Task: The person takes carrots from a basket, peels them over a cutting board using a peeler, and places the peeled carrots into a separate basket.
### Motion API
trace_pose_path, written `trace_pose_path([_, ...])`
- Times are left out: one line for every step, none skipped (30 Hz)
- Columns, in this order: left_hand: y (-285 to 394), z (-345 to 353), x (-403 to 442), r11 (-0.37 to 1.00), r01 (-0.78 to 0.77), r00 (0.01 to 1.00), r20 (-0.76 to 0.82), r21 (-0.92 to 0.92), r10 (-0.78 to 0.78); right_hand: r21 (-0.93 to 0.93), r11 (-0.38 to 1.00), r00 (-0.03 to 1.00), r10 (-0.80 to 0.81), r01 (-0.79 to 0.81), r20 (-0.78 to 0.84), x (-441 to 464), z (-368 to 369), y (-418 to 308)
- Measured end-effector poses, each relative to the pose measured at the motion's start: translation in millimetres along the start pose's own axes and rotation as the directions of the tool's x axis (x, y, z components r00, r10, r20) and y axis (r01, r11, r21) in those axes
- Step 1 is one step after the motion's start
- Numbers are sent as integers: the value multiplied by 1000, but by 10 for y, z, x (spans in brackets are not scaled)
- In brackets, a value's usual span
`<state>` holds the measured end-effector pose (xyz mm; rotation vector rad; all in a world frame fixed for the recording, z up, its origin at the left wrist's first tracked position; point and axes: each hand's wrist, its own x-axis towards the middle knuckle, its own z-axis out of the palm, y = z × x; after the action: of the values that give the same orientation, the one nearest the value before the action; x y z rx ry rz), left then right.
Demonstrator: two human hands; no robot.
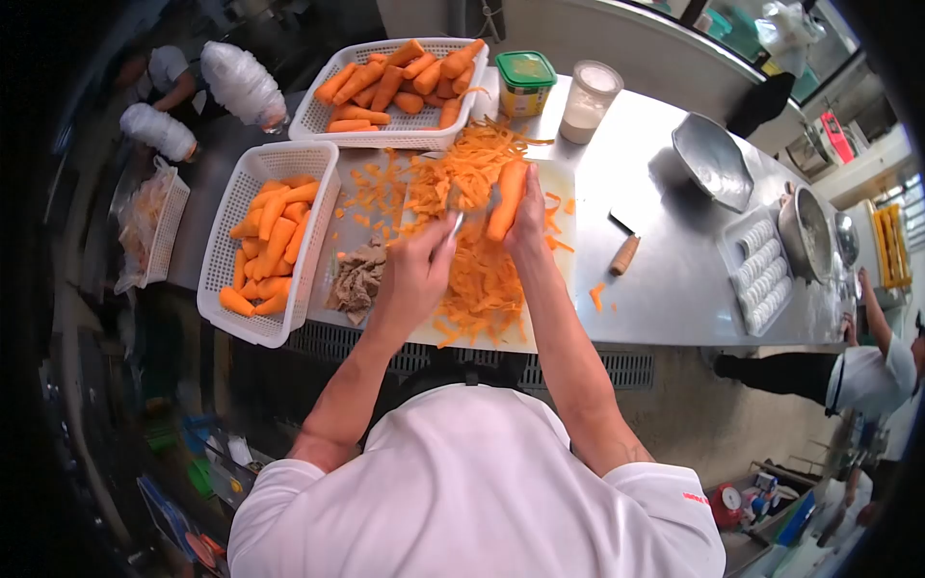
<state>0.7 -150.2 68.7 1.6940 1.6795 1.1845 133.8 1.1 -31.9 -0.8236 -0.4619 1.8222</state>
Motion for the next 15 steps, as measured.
trace_pose_path([14,-2,196,1000,-17,996,-89,2,17,-34,999,1000,26,-26,13,-13,74,16])
trace_pose_path([-26,64,307,1000,-14,995,-102,7,15,-37,999,999,32,-31,25,-7,126,44])
trace_pose_path([-50,153,400,1000,-17,995,-100,15,18,-12,999,999,30,-30,12,10,149,69])
trace_pose_path([-85,210,428,1000,-20,995,-94,21,22,14,1000,1000,27,-27,-7,23,154,85])
trace_pose_path([-122,243,287,1000,-21,995,-96,23,24,43,999,999,20,-19,-27,49,157,88])
trace_pose_path([-84,246,35,994,-66,996,-55,89,71,73,997,999,33,-32,-13,203,1,67])
trace_pose_path([-56,248,-170,982,-113,993,-6,150,115,80,997,1000,24,-23,-19,290,-136,18])
trace_pose_path([-51,198,-278,981,-122,992,3,148,123,109,994,1000,15,-13,-10,357,-254,-37])
trace_pose_path([-47,110,-352,992,-112,993,48,62,109,134,991,1000,4,-5,2,408,-308,-84])
trace_pose_path([-3,59,-419,996,-82,992,98,-26,84,62,998,999,-1,-2,51,302,-244,-153])
trace_pose_path([32,61,-389,997,-64,992,105,-33,67,57,998,999,12,-15,37,162,-165,-131])
trace_pose_path([76,34,-169,999,-45,999,13,-30,45,5,999,999,-32,32,-31,46,35,-112])
trace_pose_path([91,10,61,999,-33,996,-85,-24,31,-48,996,993,-85,81,-87,-7,169,-95])
trace_pose_path([44,55,243,999,-34,995,-99,-20,32,-132,988,996,-80,75,-33,-50,164,-48])
trace_pose_path([-44,145,399,998,-64,989,-131,-11,62,-135,988,997,-74,71,-20,-16,174,-3])
